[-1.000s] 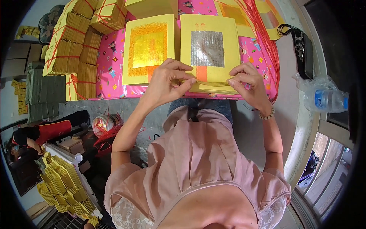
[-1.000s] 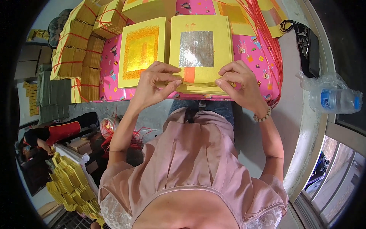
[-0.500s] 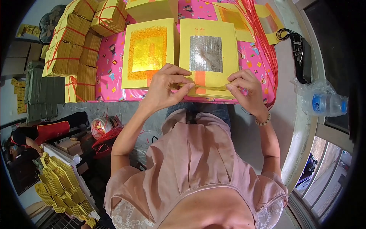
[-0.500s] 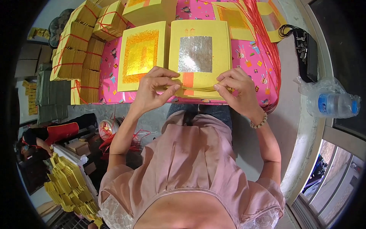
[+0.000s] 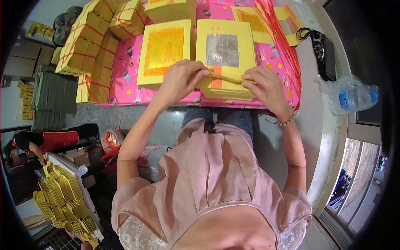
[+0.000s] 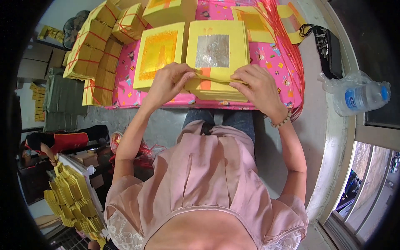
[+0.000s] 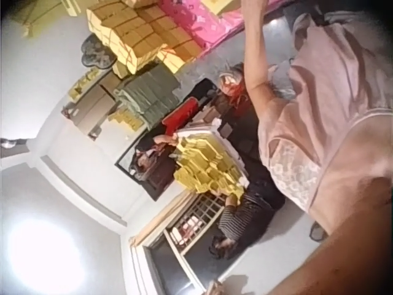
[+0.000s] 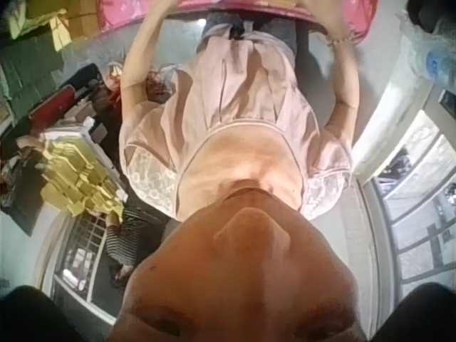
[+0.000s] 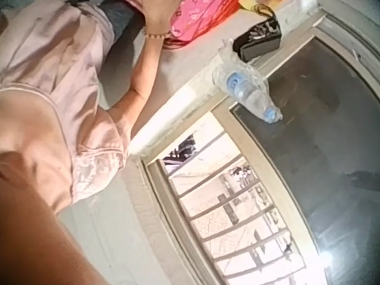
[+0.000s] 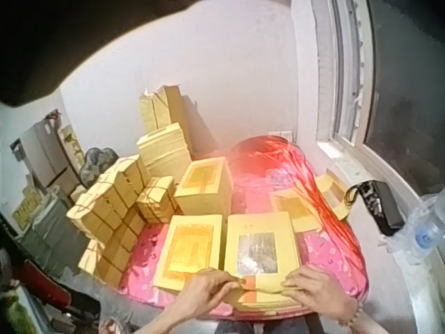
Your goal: Counting, stacking, and bundling stacks of yellow joss paper using red string.
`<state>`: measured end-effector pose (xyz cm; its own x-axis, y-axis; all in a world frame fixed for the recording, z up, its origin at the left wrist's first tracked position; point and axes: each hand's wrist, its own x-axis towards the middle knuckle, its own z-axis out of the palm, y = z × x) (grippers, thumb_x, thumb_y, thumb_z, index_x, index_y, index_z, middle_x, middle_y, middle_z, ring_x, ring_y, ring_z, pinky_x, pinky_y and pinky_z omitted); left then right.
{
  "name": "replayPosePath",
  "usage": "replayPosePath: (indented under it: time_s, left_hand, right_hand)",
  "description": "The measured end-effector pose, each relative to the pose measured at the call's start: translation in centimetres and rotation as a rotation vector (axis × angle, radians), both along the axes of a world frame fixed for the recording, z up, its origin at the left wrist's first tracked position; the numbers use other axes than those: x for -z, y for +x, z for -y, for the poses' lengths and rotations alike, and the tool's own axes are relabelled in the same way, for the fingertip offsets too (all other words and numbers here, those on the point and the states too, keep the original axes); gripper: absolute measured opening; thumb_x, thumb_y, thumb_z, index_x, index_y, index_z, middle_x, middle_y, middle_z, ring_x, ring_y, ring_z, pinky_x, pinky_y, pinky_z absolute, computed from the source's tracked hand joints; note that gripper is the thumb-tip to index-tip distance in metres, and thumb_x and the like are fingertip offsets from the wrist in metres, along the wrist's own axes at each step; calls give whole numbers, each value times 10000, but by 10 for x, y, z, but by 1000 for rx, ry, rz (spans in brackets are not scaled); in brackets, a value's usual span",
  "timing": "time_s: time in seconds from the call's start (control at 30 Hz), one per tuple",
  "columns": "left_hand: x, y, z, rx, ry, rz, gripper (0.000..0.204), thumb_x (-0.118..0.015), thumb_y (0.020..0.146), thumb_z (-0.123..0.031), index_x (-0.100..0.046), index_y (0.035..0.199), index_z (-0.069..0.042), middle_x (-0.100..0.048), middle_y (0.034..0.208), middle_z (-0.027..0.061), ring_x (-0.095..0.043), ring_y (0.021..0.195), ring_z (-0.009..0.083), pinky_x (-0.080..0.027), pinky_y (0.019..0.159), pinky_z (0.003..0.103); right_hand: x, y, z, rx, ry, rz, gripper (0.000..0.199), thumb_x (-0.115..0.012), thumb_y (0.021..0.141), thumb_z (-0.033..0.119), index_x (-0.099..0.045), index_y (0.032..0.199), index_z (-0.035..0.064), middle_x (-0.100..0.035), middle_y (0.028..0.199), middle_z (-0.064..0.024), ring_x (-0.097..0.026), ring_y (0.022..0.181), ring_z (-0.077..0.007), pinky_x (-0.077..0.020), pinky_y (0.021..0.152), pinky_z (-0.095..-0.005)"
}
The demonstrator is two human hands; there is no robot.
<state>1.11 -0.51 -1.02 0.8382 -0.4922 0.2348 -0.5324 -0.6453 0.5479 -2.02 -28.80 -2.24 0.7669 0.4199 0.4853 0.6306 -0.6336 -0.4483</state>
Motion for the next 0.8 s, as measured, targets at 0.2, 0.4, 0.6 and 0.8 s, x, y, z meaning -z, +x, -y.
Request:
replayPosePath:
  time_s: [0.2, 0.4, 0.6, 0.8]
  left_hand:
    - [-25, 17, -4, 289, 10, -128, 418, -758, 773, -351, -676, 1062, -61, -672, 981, 171, -623, 945, 345, -482, 836, 416]
    - [-12, 38, 3, 282, -73, -114, 545, -781, 657, -129, -652, 1186, -142, -524, 1328, 118, -445, 1256, 358, -383, 1040, 451]
    - [1, 36, 10, 252, -193, -315, 587, -682, 597, 51, -660, 1151, -142, -462, 1407, 102, -337, 1355, 387, -314, 1113, 493]
    - [2, 41, 14, 207, -292, -452, 501, -715, 641, 0, -672, 1121, -137, -417, 1458, 106, -257, 1398, 407, -266, 1133, 524]
  right_hand:
    - [-13, 14, 2, -55, -51, 9, 133, -693, 828, 171, -644, 854, 50, -631, 830, -76, -602, 810, -261, -445, 726, -367]
    - [-17, 24, 9, -59, 116, -43, 130, -740, 778, 134, -662, 860, 69, -655, 875, -50, -610, 832, -248, -461, 727, -363]
    - [-11, 34, 12, -98, 277, -221, 361, -817, 697, 166, -677, 1015, 67, -593, 1184, -97, -544, 1164, -331, -460, 958, -417]
    - [2, 37, 1, 152, 275, -436, 748, -791, 735, 285, -466, 1356, 24, -343, 1450, -223, -329, 1369, -410, -312, 1109, -471]
